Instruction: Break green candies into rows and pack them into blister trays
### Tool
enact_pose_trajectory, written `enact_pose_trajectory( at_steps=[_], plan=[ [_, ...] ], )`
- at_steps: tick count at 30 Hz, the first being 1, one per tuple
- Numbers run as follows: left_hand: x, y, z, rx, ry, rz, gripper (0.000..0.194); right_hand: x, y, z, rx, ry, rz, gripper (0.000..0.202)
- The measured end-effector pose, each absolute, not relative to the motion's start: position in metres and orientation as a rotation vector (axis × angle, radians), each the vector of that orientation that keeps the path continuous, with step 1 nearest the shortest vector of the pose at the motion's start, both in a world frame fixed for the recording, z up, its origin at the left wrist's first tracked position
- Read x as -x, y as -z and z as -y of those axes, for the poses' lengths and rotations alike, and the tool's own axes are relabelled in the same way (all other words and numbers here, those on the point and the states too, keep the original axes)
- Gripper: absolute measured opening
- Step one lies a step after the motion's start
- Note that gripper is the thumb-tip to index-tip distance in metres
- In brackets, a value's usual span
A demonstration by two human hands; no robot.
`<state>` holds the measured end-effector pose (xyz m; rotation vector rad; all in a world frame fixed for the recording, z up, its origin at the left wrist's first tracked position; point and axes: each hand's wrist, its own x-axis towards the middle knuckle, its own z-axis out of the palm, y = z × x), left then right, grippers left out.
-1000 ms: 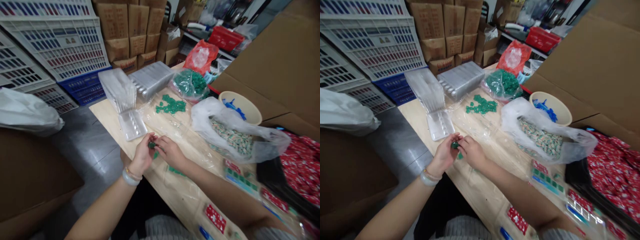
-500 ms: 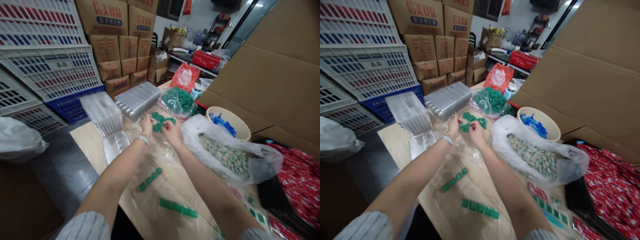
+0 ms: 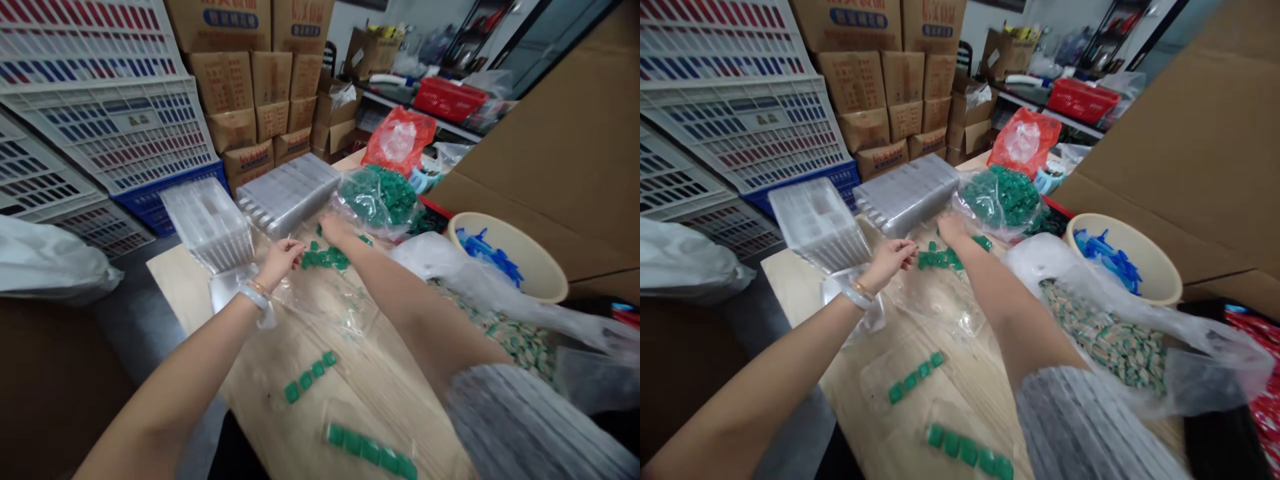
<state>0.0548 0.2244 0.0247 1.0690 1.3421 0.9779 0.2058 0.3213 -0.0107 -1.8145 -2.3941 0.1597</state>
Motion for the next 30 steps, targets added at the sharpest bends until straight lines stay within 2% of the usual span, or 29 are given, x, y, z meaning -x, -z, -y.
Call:
enact_pose_trajectory(
  at_steps=[8, 10, 12, 16, 20, 24, 30],
  plan=[
    [-0.029, -0.059, -0.141, -0.681, -0.874, -1.052, 0.016, -0.199, -0.009, -0.293, 1.803, -0.105, 2.341, 0.032],
    [-0.003, -0.064, -0.114, -0.602, -0.859, -1.013, 0.022, -0.200, -0.020, -0.260, 1.740, -0.222, 2.180, 0.030],
    [0.020, -0.062, -0.084, -0.538, -0.884, -1.026, 0.024, -0.198, -0.030, -0.204, 1.598, -0.568, 1.932, 0.026],
    [0.039, -0.052, -0.027, -0.418, -0.865, -1.027, 0.017, -0.185, -0.035, -0.070, 1.323, -1.594, 1.401, 0.023],
    [0.027, -0.047, 0.008, -0.497, -0.886, -1.002, 0.026, -0.168, -0.034, -0.004, 1.189, -2.037, 0.807, 0.028],
    [0.015, -0.048, 0.021, -0.604, -0.924, -1.077, 0.022, -0.160, -0.044, 0.002, 1.177, -2.103, 0.613, 0.030],
    [0.019, -0.043, 0.033, -0.694, -0.958, -1.156, 0.020, -0.153, -0.047, 0.011, 1.226, -1.977, 0.766, 0.023]
  ],
)
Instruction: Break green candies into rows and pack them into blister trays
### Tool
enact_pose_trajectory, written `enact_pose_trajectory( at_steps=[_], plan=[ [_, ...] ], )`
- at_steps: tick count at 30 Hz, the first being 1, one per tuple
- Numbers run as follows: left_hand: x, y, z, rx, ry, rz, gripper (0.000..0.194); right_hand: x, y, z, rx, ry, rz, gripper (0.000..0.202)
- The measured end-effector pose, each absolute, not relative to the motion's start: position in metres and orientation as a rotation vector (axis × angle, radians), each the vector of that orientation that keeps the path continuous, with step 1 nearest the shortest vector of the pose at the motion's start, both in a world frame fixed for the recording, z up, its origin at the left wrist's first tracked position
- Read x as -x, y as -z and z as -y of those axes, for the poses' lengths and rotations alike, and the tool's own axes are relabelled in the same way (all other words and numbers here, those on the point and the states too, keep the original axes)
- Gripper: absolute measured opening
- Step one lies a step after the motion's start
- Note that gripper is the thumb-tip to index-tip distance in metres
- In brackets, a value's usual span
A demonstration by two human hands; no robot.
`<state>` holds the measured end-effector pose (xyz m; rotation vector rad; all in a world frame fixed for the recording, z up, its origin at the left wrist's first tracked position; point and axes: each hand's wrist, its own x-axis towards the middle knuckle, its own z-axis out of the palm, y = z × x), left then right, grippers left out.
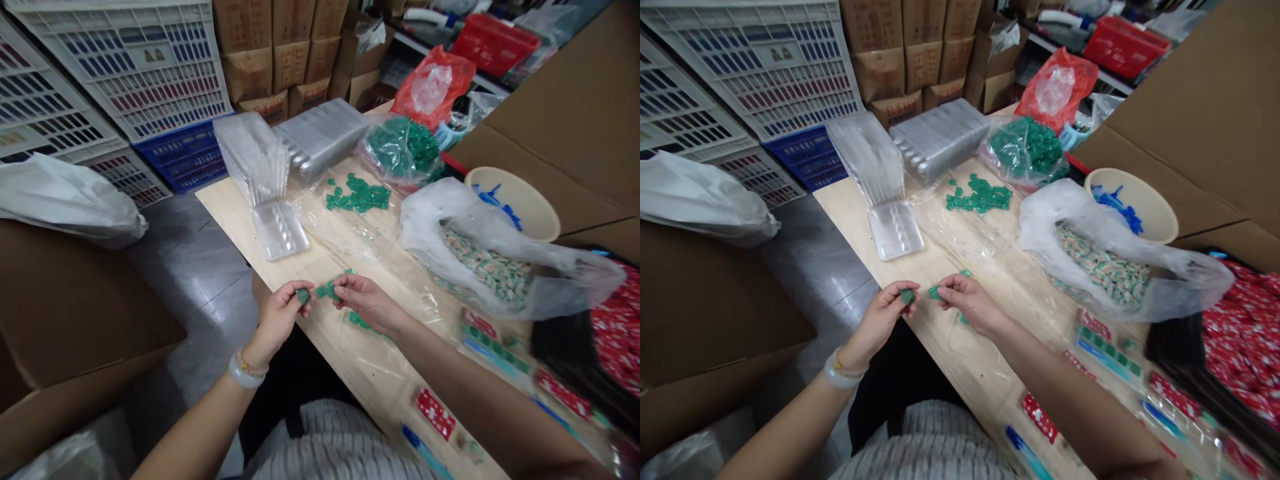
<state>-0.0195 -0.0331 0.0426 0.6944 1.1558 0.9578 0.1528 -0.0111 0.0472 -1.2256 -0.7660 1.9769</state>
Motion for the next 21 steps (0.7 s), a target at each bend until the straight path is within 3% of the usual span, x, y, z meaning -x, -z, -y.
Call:
enact_pose_trajectory(
  at_steps=[11, 15, 21],
  plan=[
    [0.013, -0.037, 0.032, -0.771, -1.036, -1.131, 0.028, -0.148, -0.039, 0.018, 1.280, -1.961, 0.704, 0.026],
    [0.021, -0.030, 0.029, -0.763, -1.089, -1.244, 0.030, -0.148, -0.027, 0.017, 1.400, -1.429, 1.359, 0.020],
    [0.028, 0.002, 0.031, -0.931, -1.006, -1.341, 0.027, -0.141, -0.019, 0.007, 1.084, -0.769, 2.414, 0.018]
  ],
)
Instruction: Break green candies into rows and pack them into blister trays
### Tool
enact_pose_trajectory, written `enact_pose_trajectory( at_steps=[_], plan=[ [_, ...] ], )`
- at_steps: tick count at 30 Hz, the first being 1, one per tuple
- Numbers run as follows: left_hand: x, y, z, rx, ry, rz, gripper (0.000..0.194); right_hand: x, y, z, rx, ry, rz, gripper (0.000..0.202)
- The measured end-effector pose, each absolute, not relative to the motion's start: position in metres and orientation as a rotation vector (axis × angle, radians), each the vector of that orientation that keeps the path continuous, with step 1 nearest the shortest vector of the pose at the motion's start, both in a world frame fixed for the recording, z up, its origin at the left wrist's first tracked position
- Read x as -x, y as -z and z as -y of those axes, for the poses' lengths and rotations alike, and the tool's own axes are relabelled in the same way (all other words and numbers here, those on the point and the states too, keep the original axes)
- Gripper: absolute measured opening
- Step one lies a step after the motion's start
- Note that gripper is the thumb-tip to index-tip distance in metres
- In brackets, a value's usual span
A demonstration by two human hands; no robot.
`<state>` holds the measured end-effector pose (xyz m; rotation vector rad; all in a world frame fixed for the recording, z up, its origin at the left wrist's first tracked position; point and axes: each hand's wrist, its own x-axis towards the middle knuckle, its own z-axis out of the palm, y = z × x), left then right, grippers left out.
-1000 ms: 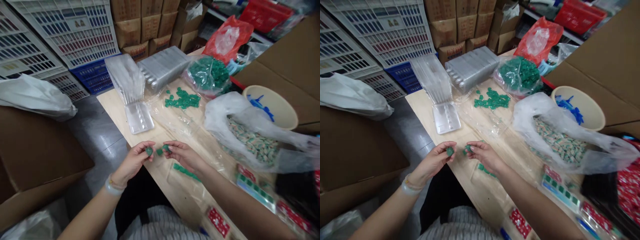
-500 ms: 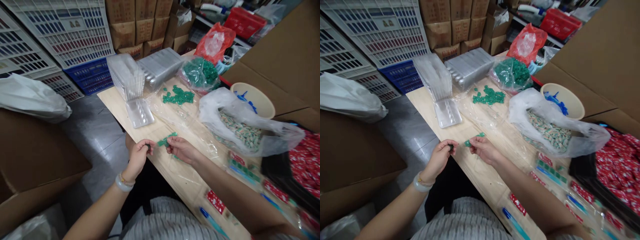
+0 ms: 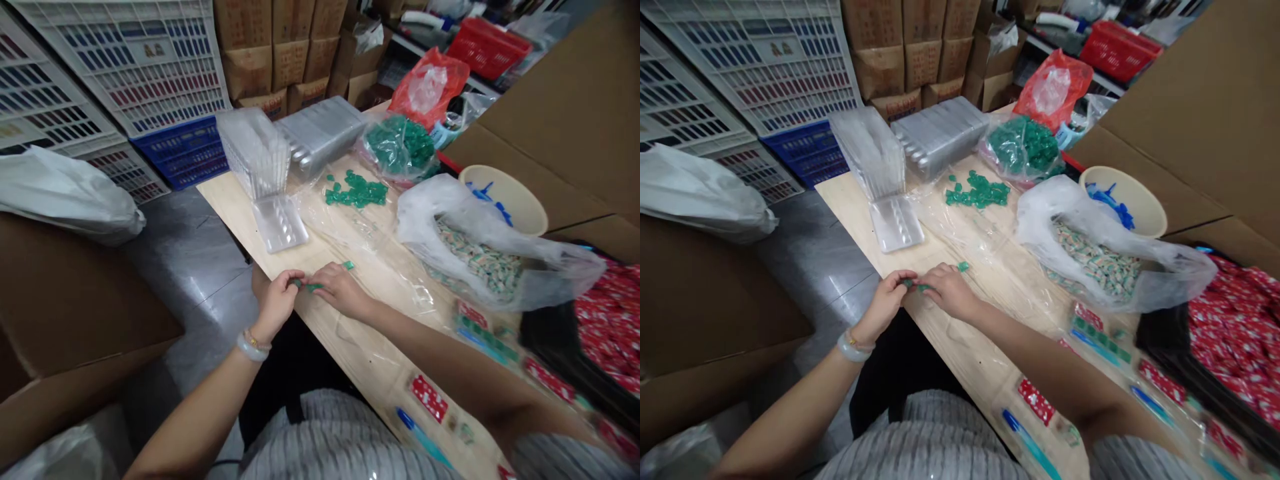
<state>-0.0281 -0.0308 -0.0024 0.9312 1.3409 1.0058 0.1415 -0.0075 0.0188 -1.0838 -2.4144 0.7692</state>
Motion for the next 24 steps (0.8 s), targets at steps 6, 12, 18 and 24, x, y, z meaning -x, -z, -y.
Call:
enact_pose_trajectory(
  at_steps=[6, 12, 18, 24],
  plan=[
    [0.026, 0.017, 0.028, -1.158, -0.960, -1.424, 0.024, -0.137, -0.008, -0.001, 1.022, -0.554, 2.733, 0.020],
    [0.031, 0.006, 0.034, -1.001, -1.058, -1.396, 0.018, -0.142, -0.015, 0.002, 1.098, -0.651, 2.609, 0.028],
    [0.007, -0.018, 0.033, -1.094, -1.010, -1.269, 0.014, -0.155, -0.038, 0.026, 1.220, -1.323, 1.605, 0.022],
    [-0.042, -0.028, 0.019, -1.758, -1.071, -1.139, 0.017, -0.186, -0.046, 0.043, 1.076, -1.798, 0.625, 0.021]
  ],
)
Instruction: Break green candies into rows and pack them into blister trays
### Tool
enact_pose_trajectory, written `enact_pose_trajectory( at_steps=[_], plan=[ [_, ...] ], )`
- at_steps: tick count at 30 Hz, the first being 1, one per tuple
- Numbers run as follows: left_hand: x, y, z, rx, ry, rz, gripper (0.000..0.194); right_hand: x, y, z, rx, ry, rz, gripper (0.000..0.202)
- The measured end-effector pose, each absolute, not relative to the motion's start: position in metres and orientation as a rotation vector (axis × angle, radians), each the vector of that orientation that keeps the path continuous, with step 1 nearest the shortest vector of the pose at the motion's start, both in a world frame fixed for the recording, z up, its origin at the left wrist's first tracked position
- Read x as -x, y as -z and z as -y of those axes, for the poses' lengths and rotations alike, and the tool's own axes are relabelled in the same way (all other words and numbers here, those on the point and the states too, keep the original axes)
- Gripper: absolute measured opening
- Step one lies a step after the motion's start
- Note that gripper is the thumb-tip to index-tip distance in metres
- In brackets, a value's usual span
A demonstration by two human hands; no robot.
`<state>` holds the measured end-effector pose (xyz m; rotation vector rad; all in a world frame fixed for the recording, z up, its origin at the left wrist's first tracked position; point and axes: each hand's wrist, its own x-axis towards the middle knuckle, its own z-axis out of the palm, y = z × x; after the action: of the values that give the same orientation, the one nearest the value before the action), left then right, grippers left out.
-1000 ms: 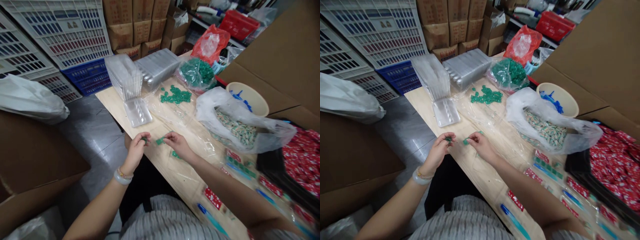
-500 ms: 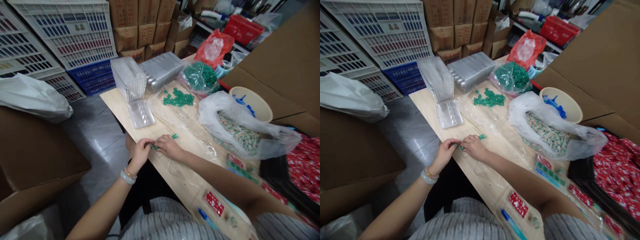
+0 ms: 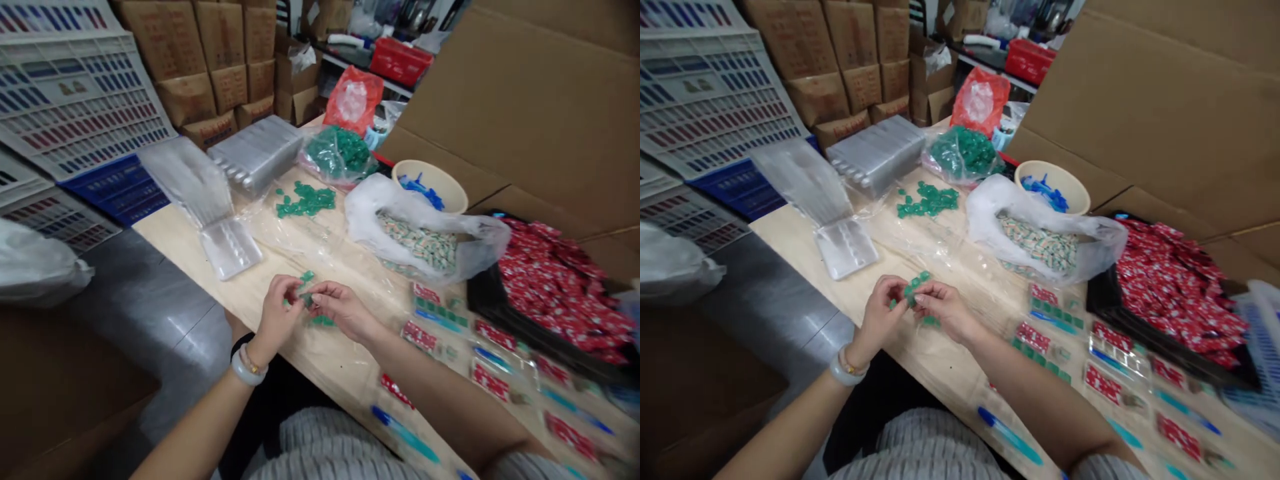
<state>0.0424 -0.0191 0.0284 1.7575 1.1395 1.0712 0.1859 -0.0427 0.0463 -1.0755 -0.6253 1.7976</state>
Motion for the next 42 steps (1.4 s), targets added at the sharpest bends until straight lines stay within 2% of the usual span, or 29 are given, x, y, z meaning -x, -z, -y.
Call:
enact_pose_trajectory(
  at_steps=[4, 9, 11, 13, 17, 20, 23, 28, 31, 33, 35, 37, 39, 42],
  plan=[
    [-0.065, -0.030, 0.010, -2.305, -0.993, -0.700, 0.022, -0.218, -0.047, 0.052, 1.009, -1.888, 0.408, 0.022],
    [-0.092, -0.034, -0.008, -2.490, -0.829, -0.435, 0.025, -0.260, -0.031, 0.057, 1.057, -1.821, 0.328, 0.023],
    [-0.103, -0.037, -0.018, -2.411, -0.817, -0.524, 0.021, -0.281, -0.020, 0.053, 1.226, -1.624, 0.442, 0.021],
    [-0.117, -0.036, -0.030, -2.329, -0.766, -0.661, 0.018, -0.300, -0.008, 0.041, 1.490, -1.261, 0.657, 0.019],
    [-0.148, -0.021, -0.049, -2.514, -0.371, -0.559, 0.022, -0.321, 0.013, 0.007, 1.993, -0.507, 1.234, 0.018],
    [-0.160, -0.008, -0.051, -2.699, -0.168, -0.511, 0.020, -0.320, 0.026, -0.012, 2.208, -0.284, 1.562, 0.019],
    [-0.159, -0.002, -0.041, -2.755, -0.141, -0.527, 0.017, -0.316, 0.040, -0.017, 2.188, -0.237, 1.721, 0.019],
    [-0.146, -0.008, -0.035, -2.637, -0.230, -0.508, 0.020, -0.320, 0.049, -0.012, 2.013, -0.330, 1.649, 0.023],
    [-0.128, -0.017, -0.077, -2.487, -0.408, -0.532, 0.027, -0.321, 0.031, -0.006, 2.025, -0.328, 1.666, 0.027],
    [-0.109, -0.022, -0.124, -2.353, -0.576, -0.857, 0.025, -0.316, 0.009, -0.012, 2.026, -0.244, 1.667, 0.029],
    [-0.091, -0.023, -0.171, -2.212, -0.590, -1.340, 0.025, -0.301, -0.012, -0.037, 1.925, -0.215, 1.709, 0.028],
    [-0.079, -0.018, -0.205, -2.135, -0.484, -1.636, 0.030, -0.278, -0.026, -0.081, 1.714, -0.319, 1.836, 0.026],
    [-0.073, -0.011, -0.223, -2.095, -0.386, -1.727, 0.025, -0.250, -0.028, -0.136, 1.588, -0.413, 1.943, 0.024],
    [-0.068, -0.003, -0.228, -2.083, -0.374, -1.687, 0.019, -0.214, -0.015, -0.215, 1.632, -0.439, 1.961, 0.027]
  ],
)
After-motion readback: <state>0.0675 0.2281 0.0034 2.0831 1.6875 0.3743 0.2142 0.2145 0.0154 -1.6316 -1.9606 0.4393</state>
